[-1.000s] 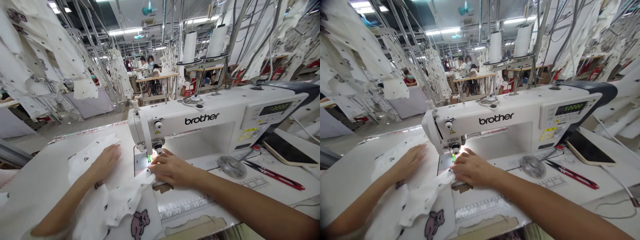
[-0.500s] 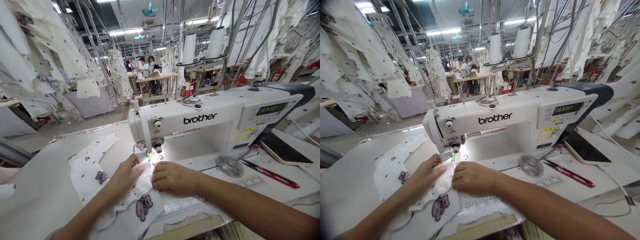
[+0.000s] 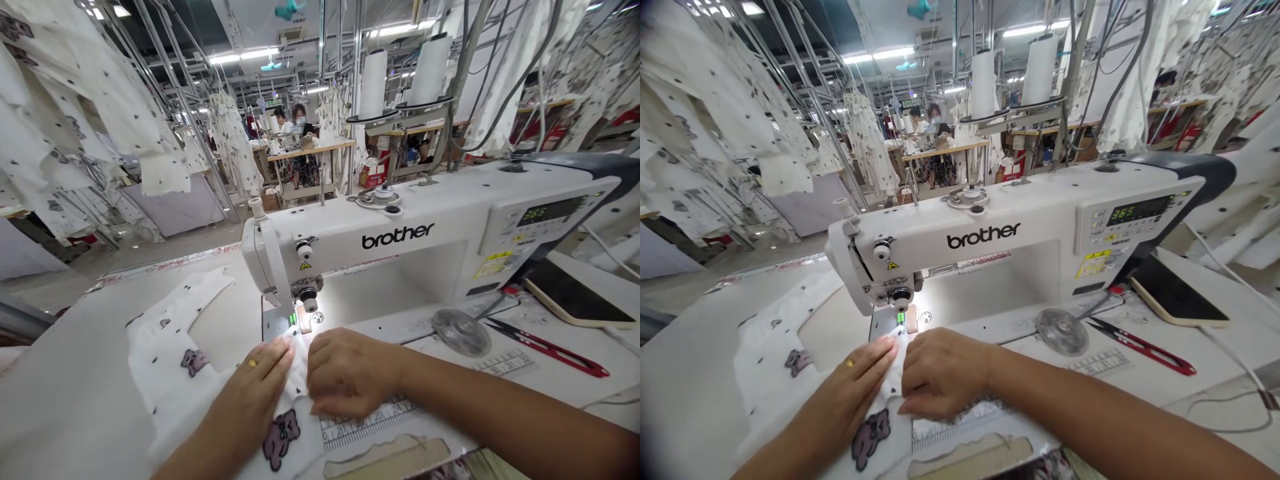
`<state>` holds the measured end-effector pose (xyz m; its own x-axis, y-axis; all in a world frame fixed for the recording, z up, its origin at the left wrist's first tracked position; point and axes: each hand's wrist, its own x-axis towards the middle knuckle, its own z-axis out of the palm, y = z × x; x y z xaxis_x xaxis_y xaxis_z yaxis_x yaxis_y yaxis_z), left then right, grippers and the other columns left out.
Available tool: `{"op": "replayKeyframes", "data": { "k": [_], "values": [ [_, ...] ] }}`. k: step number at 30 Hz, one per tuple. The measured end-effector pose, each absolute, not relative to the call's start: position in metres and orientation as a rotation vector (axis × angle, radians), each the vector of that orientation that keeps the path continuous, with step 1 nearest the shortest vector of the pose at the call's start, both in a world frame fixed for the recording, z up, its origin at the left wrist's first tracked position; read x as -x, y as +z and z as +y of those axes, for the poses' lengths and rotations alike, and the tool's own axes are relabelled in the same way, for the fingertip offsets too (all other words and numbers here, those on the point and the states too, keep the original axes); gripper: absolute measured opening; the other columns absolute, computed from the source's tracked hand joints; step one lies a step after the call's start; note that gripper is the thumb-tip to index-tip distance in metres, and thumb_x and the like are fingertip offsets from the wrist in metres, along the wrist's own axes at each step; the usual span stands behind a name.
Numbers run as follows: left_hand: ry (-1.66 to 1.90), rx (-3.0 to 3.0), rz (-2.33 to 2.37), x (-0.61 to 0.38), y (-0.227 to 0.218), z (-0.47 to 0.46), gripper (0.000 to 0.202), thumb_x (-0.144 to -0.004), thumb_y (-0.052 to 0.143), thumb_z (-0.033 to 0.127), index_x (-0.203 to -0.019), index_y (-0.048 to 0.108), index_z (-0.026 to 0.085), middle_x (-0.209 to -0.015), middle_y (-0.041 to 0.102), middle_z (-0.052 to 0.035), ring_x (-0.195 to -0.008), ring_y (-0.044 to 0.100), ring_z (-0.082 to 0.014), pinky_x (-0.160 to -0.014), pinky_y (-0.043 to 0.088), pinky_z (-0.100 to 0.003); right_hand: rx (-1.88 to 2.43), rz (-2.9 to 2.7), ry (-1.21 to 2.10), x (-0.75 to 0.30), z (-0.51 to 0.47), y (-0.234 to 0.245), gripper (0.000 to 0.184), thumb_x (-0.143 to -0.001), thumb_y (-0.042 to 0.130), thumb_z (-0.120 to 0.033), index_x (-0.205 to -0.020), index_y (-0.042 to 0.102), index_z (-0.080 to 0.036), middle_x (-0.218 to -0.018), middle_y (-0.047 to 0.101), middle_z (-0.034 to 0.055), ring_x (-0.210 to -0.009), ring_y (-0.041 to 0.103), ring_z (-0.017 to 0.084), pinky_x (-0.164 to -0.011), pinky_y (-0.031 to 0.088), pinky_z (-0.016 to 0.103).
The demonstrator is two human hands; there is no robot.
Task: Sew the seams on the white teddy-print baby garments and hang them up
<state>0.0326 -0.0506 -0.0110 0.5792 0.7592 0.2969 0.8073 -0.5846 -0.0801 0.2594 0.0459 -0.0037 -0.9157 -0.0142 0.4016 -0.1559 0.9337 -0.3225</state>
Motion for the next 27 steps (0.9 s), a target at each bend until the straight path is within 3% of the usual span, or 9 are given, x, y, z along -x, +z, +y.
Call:
{"op": "replayKeyframes", "data": {
  "k": [7, 18, 27],
  "values": [
    [-0.318, 2.701, -1.350, -0.028, -0.011, -0.034, 0.045, -0.096, 0.040, 0.011, -0.140, 0.048, 0.016, -0.146, 0.051, -0.0078, -0.136, 0.045, -0.0239, -0.110, 0.046, -0.044, 0.319, -2.673, 0.276, -0.256, 0.054, 0.001, 0.029, -0.098, 0.054, -0.039, -0.112, 0.063, -0.016, -0.114, 0.068, 0.0078, -0.105, 0.055, 0.022, -0.098, 0.039, 0.039],
    [-0.305, 2.750, -1.432, -0.019, -0.010, -0.017, 0.044, -0.098, 0.037, 0.014, -0.141, 0.049, 0.022, -0.146, 0.051, -0.0049, -0.137, 0.045, -0.0223, -0.113, 0.042, -0.045, 0.453, -2.710, 0.172, -0.253, 0.056, 0.001, 0.029, -0.099, 0.053, -0.039, -0.118, 0.062, -0.019, -0.119, 0.068, 0.0050, -0.112, 0.053, 0.023, -0.108, 0.028, 0.042],
    [-0.416, 2.791, -1.430, -0.016, -0.006, -0.015, 0.047, -0.098, 0.039, 0.014, -0.143, 0.045, 0.026, -0.146, 0.051, -0.0040, -0.137, 0.045, -0.0198, -0.113, 0.042, -0.042, 0.342, -2.736, 0.166, -0.260, 0.054, 0.003, 0.019, -0.098, 0.054, -0.032, -0.106, 0.062, -0.017, -0.107, 0.068, 0.0035, -0.106, 0.054, 0.020, -0.110, 0.027, 0.040]
  ]
}}
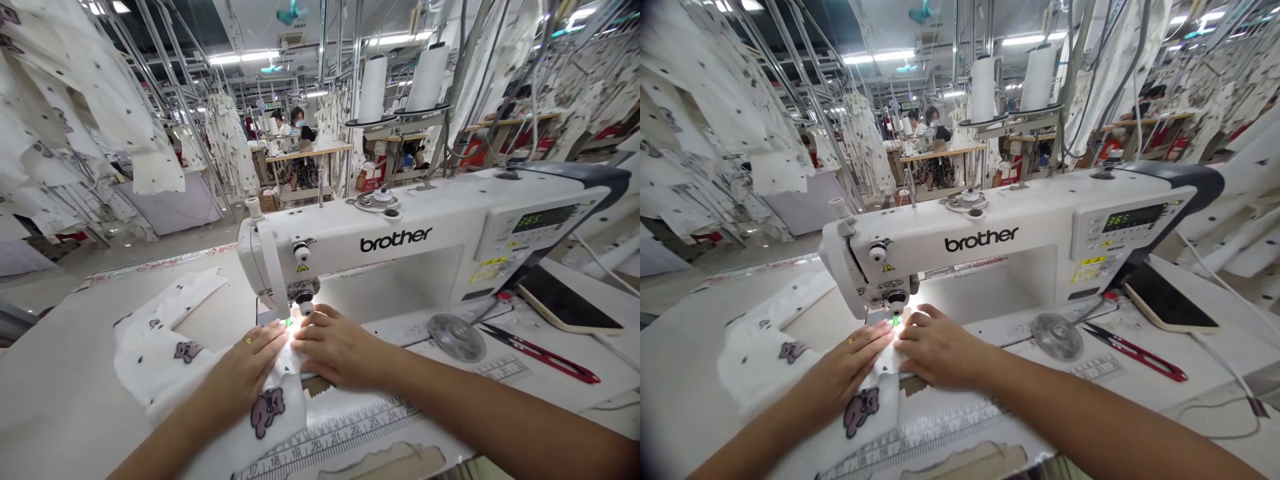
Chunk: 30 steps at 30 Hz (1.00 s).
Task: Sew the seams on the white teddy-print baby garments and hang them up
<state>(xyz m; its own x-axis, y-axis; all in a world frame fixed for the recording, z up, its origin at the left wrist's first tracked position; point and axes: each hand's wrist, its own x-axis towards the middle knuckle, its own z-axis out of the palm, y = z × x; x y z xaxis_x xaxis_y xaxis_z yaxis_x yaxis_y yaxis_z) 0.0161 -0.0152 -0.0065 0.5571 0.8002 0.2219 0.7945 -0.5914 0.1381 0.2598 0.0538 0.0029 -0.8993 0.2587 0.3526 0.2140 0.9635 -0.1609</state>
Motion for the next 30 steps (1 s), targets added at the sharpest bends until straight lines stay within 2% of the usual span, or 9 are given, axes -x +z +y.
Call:
{"op": "replayKeyframes", "data": {
  "k": [9, 15, 21, 26, 30],
  "values": [
    [0.331, -2.730, 1.318, -0.003, 0.002, -0.003, 0.049, -0.100, 0.038, 0.017, -0.148, 0.038, 0.028, -0.146, 0.050, -0.0044, -0.136, 0.045, -0.0192, -0.112, 0.043, -0.038, 0.407, -2.764, 0.181, -0.258, 0.051, 0.008, 0.021, -0.097, 0.055, -0.036, -0.108, 0.061, -0.018, -0.112, 0.067, 0.0047, -0.118, 0.049, 0.024, -0.113, 0.023, 0.045],
    [0.372, -2.853, 1.286, -0.008, 0.003, -0.005, 0.045, -0.098, 0.040, 0.012, -0.142, 0.046, 0.023, -0.141, 0.055, -0.0077, -0.133, 0.048, -0.0225, -0.110, 0.044, -0.043, 0.396, -2.721, 0.169, -0.260, 0.053, 0.006, 0.020, -0.097, 0.056, -0.034, -0.110, 0.062, -0.020, -0.110, 0.067, 0.0031, -0.112, 0.051, 0.020, -0.115, 0.019, 0.045],
    [0.415, -2.884, 1.212, -0.017, 0.004, -0.012, 0.050, -0.090, 0.039, -0.001, -0.133, 0.055, 0.022, -0.127, 0.065, -0.0086, -0.117, 0.061, -0.0211, -0.096, 0.056, -0.038, 0.405, -2.724, 0.113, -0.259, 0.053, 0.004, 0.022, -0.096, 0.057, -0.037, -0.108, 0.064, -0.021, -0.104, 0.065, 0.0036, -0.107, 0.050, 0.021, -0.115, 0.020, 0.045],
    [0.410, -2.860, 1.372, -0.025, -0.003, -0.003, 0.052, -0.087, 0.040, -0.003, -0.130, 0.057, 0.021, -0.128, 0.064, -0.0095, -0.121, 0.059, -0.0251, -0.099, 0.054, -0.043, 0.560, -2.676, 0.054, -0.257, 0.058, -0.003, 0.027, -0.096, 0.056, -0.043, -0.110, 0.063, -0.021, -0.113, 0.062, 0.0065, -0.115, 0.044, 0.025, -0.114, 0.021, 0.047],
    [0.449, -2.805, 1.429, -0.023, -0.004, -0.005, 0.052, -0.090, 0.040, 0.000, -0.132, 0.056, 0.025, -0.132, 0.062, -0.0068, -0.122, 0.058, -0.0239, -0.100, 0.054, -0.042, 0.489, -2.650, 0.086, -0.260, 0.059, -0.004, 0.026, -0.097, 0.054, -0.041, -0.113, 0.063, -0.022, -0.111, 0.063, 0.0052, -0.114, 0.045, 0.023, -0.116, 0.018, 0.046]
  ]
}}
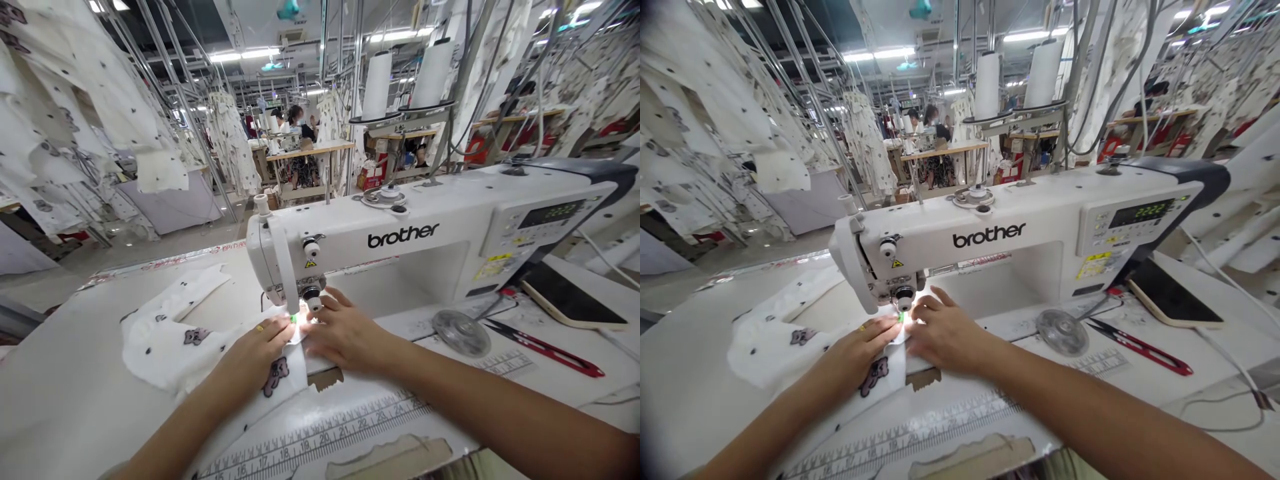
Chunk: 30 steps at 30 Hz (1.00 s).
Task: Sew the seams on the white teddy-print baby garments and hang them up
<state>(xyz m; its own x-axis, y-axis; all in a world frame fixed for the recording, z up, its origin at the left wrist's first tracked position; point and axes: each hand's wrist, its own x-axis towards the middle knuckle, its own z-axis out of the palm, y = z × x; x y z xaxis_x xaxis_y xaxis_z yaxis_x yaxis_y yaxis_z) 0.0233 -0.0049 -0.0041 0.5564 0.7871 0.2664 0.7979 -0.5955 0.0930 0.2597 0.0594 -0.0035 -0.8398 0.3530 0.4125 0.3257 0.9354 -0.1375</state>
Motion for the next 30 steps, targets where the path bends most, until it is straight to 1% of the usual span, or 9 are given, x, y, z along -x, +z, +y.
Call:
{"op": "replayKeyframes", "data": {
  "k": [3, 6, 10, 13, 15, 20, 25, 28, 30],
  "values": [
    [-0.496, 2.787, -1.343, -0.021, -0.003, -0.013, 0.046, -0.091, 0.043, 0.003, -0.130, 0.057, 0.023, -0.130, 0.063, -0.0082, -0.120, 0.059, -0.0236, -0.100, 0.054, -0.044, 0.397, -2.686, 0.136, -0.262, 0.057, 0.001, 0.029, -0.098, 0.053, -0.042, -0.116, 0.063, -0.023, -0.107, 0.063, 0.0039, -0.111, 0.048, 0.021, -0.117, 0.016, 0.045],
    [-0.511, 2.837, -1.295, -0.019, -0.002, -0.016, 0.045, -0.090, 0.043, 0.002, -0.127, 0.060, 0.020, -0.128, 0.065, -0.0099, -0.119, 0.060, -0.0238, -0.099, 0.055, -0.043, 0.388, -2.728, 0.118, -0.261, 0.054, 0.004, 0.029, -0.096, 0.055, -0.044, -0.111, 0.065, -0.022, -0.108, 0.062, 0.0043, -0.109, 0.049, 0.021, -0.117, 0.016, 0.046],
    [-0.505, 2.803, -1.344, -0.017, -0.006, -0.010, 0.052, -0.088, 0.041, -0.001, -0.129, 0.060, 0.023, -0.132, 0.063, -0.0085, -0.122, 0.059, -0.0234, -0.101, 0.054, -0.044, 0.493, -2.729, 0.091, -0.259, 0.054, 0.003, 0.030, -0.094, 0.057, -0.046, -0.112, 0.064, -0.023, -0.112, 0.060, 0.0055, -0.113, 0.047, 0.022, -0.117, 0.018, 0.047],
    [-0.506, 2.782, -1.409, -0.015, -0.009, -0.002, 0.060, -0.085, 0.040, -0.004, -0.134, 0.056, 0.027, -0.134, 0.062, -0.0055, -0.124, 0.057, -0.0216, -0.103, 0.052, -0.042, 0.534, -2.716, 0.104, -0.258, 0.056, 0.002, 0.033, -0.094, 0.057, -0.049, -0.114, 0.063, -0.023, -0.116, 0.060, 0.0060, -0.118, 0.044, 0.023, -0.117, 0.018, 0.048],
    [-0.485, 2.767, -1.460, -0.013, -0.011, 0.002, 0.065, -0.083, 0.040, -0.006, -0.137, 0.053, 0.028, -0.136, 0.061, -0.0046, -0.126, 0.056, -0.0212, -0.105, 0.050, -0.041, 0.542, -2.694, 0.120, -0.259, 0.058, 0.000, 0.032, -0.094, 0.057, -0.048, -0.115, 0.062, -0.024, -0.117, 0.060, 0.0057, -0.120, 0.042, 0.023, -0.117, 0.018, 0.048],
    [-0.445, 2.722, -1.526, -0.013, -0.011, 0.007, 0.059, -0.086, 0.038, -0.002, -0.137, 0.053, 0.023, -0.138, 0.059, -0.0060, -0.127, 0.054, -0.0210, -0.107, 0.048, -0.041, 0.511, -2.626, 0.138, -0.260, 0.065, -0.005, 0.029, -0.096, 0.054, -0.045, -0.112, 0.063, -0.023, -0.107, 0.061, 0.0056, -0.115, 0.043, 0.022, -0.115, 0.022, 0.044],
    [-0.441, 2.723, -1.551, -0.012, -0.011, 0.007, 0.059, -0.086, 0.037, -0.002, -0.136, 0.054, 0.023, -0.138, 0.058, -0.0048, -0.128, 0.053, -0.0206, -0.108, 0.047, -0.040, 0.482, -2.582, 0.156, -0.260, 0.069, -0.007, 0.026, -0.097, 0.054, -0.042, -0.106, 0.066, -0.021, -0.102, 0.061, 0.0053, -0.108, 0.046, 0.020, -0.111, 0.025, 0.041],
    [-0.439, 2.714, -1.546, -0.011, -0.014, 0.006, 0.057, -0.087, 0.035, -0.001, -0.136, 0.054, 0.021, -0.138, 0.058, -0.0059, -0.129, 0.053, -0.0213, -0.108, 0.046, -0.041, 0.467, -2.559, 0.165, -0.259, 0.070, -0.006, 0.024, -0.098, 0.054, -0.039, -0.104, 0.066, -0.020, -0.100, 0.061, 0.0052, -0.106, 0.047, 0.020, -0.109, 0.027, 0.040],
    [-0.433, 2.709, -1.540, -0.013, -0.014, 0.005, 0.056, -0.088, 0.035, -0.001, -0.136, 0.054, 0.022, -0.138, 0.058, -0.0057, -0.129, 0.052, -0.0210, -0.109, 0.045, -0.042, 0.450, -2.552, 0.166, -0.259, 0.071, -0.006, 0.023, -0.098, 0.053, -0.038, -0.103, 0.067, -0.020, -0.099, 0.062, 0.0054, -0.106, 0.046, 0.020, -0.107, 0.029, 0.040]
  ]
}}
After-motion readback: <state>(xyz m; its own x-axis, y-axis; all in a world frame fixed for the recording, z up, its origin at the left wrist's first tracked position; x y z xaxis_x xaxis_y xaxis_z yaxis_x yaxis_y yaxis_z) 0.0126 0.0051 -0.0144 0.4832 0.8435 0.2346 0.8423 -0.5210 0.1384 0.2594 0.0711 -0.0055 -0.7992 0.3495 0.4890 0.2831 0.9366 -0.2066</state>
